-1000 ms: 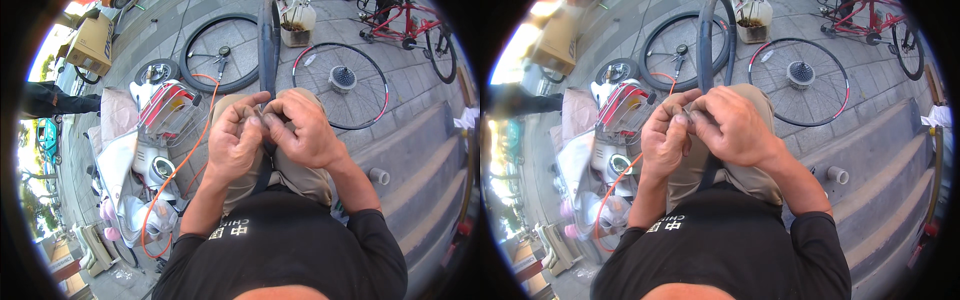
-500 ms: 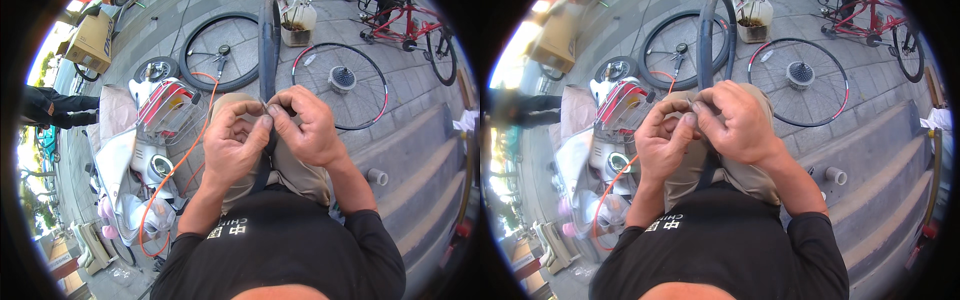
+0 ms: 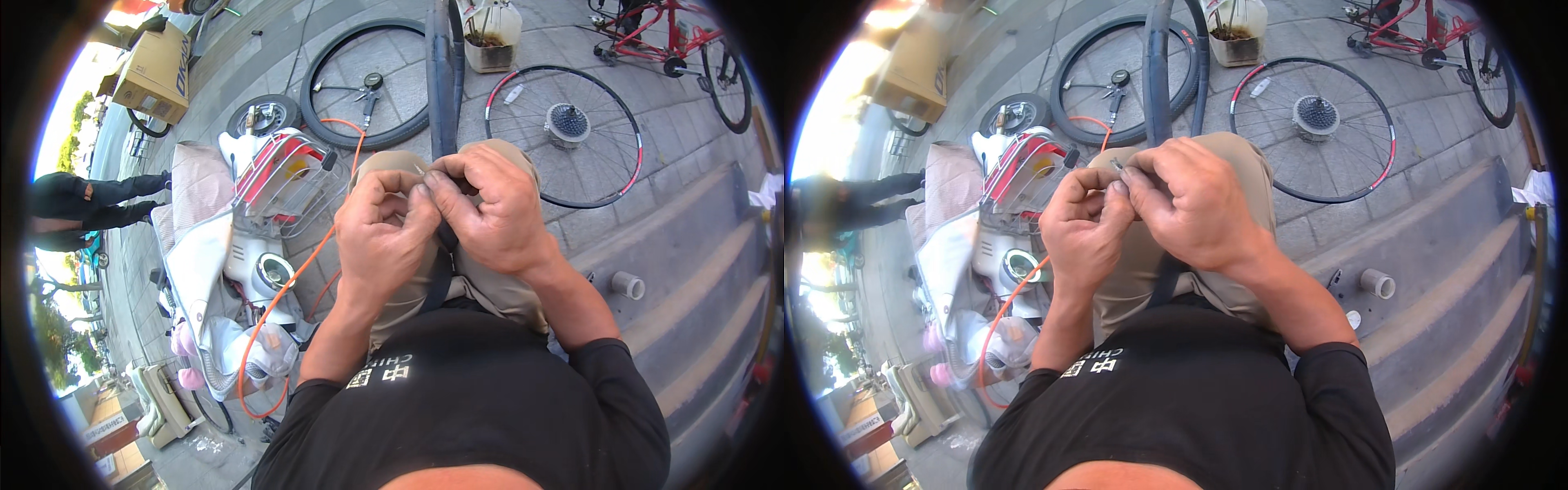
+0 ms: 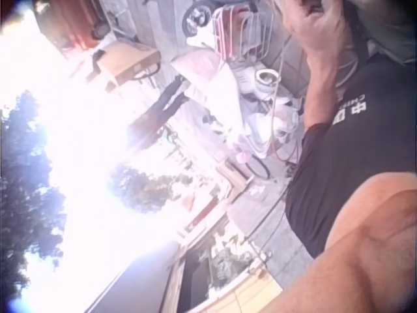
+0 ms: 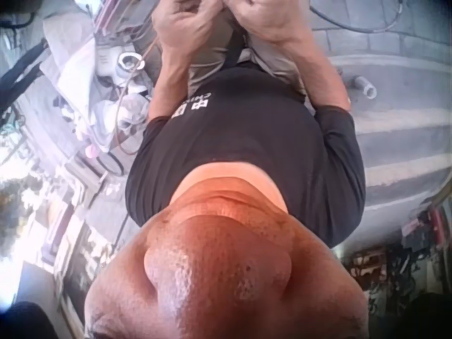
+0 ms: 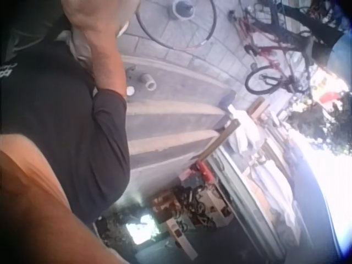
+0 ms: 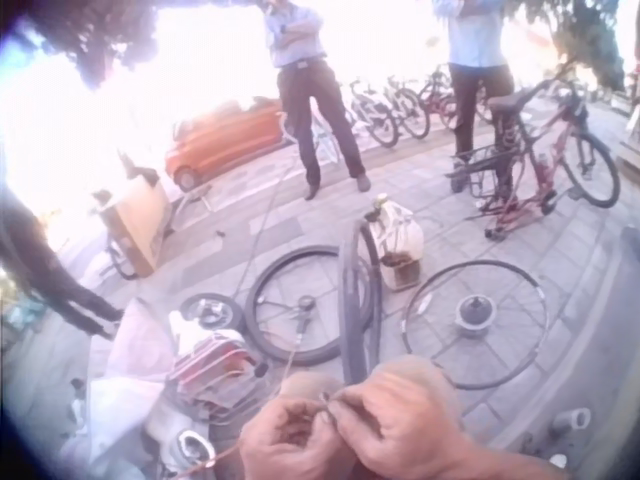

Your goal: The person sits on the sidewalk and repairs a bicycle inner tube. They apply a patch to the tube, press it down, and then insert the inner tube into the tire casing.

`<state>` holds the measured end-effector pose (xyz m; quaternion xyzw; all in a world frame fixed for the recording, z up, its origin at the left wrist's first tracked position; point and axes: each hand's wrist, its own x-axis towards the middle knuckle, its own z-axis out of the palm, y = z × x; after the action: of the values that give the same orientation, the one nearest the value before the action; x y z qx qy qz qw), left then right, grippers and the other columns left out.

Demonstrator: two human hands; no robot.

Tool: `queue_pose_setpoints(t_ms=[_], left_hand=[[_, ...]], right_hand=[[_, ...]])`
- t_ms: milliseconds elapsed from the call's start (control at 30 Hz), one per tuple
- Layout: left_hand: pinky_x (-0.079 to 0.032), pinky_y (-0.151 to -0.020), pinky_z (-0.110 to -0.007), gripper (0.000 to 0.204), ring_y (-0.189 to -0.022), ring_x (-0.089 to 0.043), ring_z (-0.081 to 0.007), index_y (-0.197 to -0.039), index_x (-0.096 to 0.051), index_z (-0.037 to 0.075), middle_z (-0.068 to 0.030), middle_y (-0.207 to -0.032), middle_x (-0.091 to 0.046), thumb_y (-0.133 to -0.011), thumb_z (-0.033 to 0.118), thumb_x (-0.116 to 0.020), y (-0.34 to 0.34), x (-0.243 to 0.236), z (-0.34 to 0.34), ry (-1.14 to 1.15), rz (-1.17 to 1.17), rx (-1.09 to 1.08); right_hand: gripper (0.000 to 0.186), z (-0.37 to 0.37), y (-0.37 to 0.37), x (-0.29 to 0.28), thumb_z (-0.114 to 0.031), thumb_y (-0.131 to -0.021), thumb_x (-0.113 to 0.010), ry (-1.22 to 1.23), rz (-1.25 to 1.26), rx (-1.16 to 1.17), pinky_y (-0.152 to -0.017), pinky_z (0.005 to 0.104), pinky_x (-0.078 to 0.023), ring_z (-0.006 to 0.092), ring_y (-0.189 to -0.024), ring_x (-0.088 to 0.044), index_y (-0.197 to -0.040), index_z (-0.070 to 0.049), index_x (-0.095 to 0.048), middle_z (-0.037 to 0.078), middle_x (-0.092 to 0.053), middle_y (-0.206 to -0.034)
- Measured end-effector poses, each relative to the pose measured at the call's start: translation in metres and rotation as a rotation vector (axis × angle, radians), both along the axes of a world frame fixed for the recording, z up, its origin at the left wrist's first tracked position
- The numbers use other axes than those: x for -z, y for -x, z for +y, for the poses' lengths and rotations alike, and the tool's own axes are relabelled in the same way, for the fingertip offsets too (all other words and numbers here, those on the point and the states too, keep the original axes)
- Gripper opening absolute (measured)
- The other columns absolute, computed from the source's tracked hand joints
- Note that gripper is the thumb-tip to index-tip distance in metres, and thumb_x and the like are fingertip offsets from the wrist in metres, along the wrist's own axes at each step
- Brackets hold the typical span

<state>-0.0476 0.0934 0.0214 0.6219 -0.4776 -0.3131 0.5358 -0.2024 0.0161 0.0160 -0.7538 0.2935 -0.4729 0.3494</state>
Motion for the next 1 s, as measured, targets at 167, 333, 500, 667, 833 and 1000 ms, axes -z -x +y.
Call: queue_pose_setpoints(t_ms=[167,333,500,667,833,1000], left_hand=[[-0.048,-0.058,-0.019,0.009,-0.07,-0.063,-0.0022,-0.101,-0.063,-0.003,-0.0012,-0.087,-0.069,-0.099,0.002,-0.07,-0.003,0.008,-0.006,0.037,0.06,0.026],[-0.049,-0.06,-0.02,0.008,-0.073,-0.064,-0.0032,-0.103,-0.058,-0.002,-0.0017,-0.087,-0.068,-0.102,0.002,-0.065,-0.001,0.0,-0.006,-0.021,0.25,0.064],[-0.048,-0.056,-0.018,0.016,-0.073,-0.065,-0.0031,-0.109,-0.061,-0.005,-0.0056,-0.092,-0.071,-0.098,0.001,-0.071,-0.001,0.007,-0.007,0.043,0.219,0.048],[-0.044,-0.049,-0.017,0.033,-0.074,-0.068,-0.0027,-0.118,-0.066,-0.009,-0.01,-0.101,-0.075,-0.09,-0.001,-0.08,0.002,-0.004,-0.001,0.065,0.06,0.024],[-0.046,-0.05,-0.018,0.022,-0.071,-0.069,-0.0042,-0.108,-0.07,-0.008,-0.0102,-0.099,-0.076,-0.089,-0.001,-0.081,-0.003,-0.007,-0.002,0.108,-0.047,-0.008],[-0.048,-0.061,-0.017,0.018,-0.074,-0.067,-0.0025,-0.112,-0.07,-0.01,-0.0042,-0.09,-0.075,-0.097,-0.001,-0.074,-0.009,-0.002,0.002,0.046,-0.115,-0.041]], right_hand=[[0.011,0.001,-0.002,0.002,-0.004,-0.093,-0.077,-0.061,0.002,-0.019,-0.063,0.0322,-0.047,0.0173,-0.069,-0.06,-0.101,0.003,-0.074,0.009,-0.067,-0.081],[0.012,0.003,-0.001,-0.005,-0.006,-0.096,-0.076,-0.122,0.016,-0.042,-0.065,0.0297,-0.049,0.0149,-0.071,-0.062,-0.104,0.003,-0.074,0.008,-0.07,-0.084],[0.016,0.004,0.001,-0.01,-0.008,-0.102,-0.07,-0.418,-0.109,-0.124,-0.071,0.0301,-0.056,0.0143,-0.082,-0.07,-0.108,0.007,-0.073,0.01,-0.075,-0.092],[0.02,0.002,0.0,-0.01,-0.009,-0.106,-0.068,-0.509,-0.162,-0.163,-0.075,0.0262,-0.058,0.0086,-0.087,-0.069,-0.114,0.008,-0.073,0.008,-0.077,-0.097],[0.019,0.004,-0.008,-0.004,-0.013,-0.105,-0.072,-0.569,-0.215,-0.133,-0.071,0.025,-0.052,0.007,-0.082,-0.063,-0.106,0.005,-0.076,0.002,-0.073,-0.088],[0.016,0.008,-0.015,0.001,-0.012,-0.104,-0.072,-0.358,-0.099,-0.041,-0.069,0.0255,-0.051,0.0077,-0.079,-0.062,-0.104,0.004,-0.074,0.002,-0.071,-0.086]])
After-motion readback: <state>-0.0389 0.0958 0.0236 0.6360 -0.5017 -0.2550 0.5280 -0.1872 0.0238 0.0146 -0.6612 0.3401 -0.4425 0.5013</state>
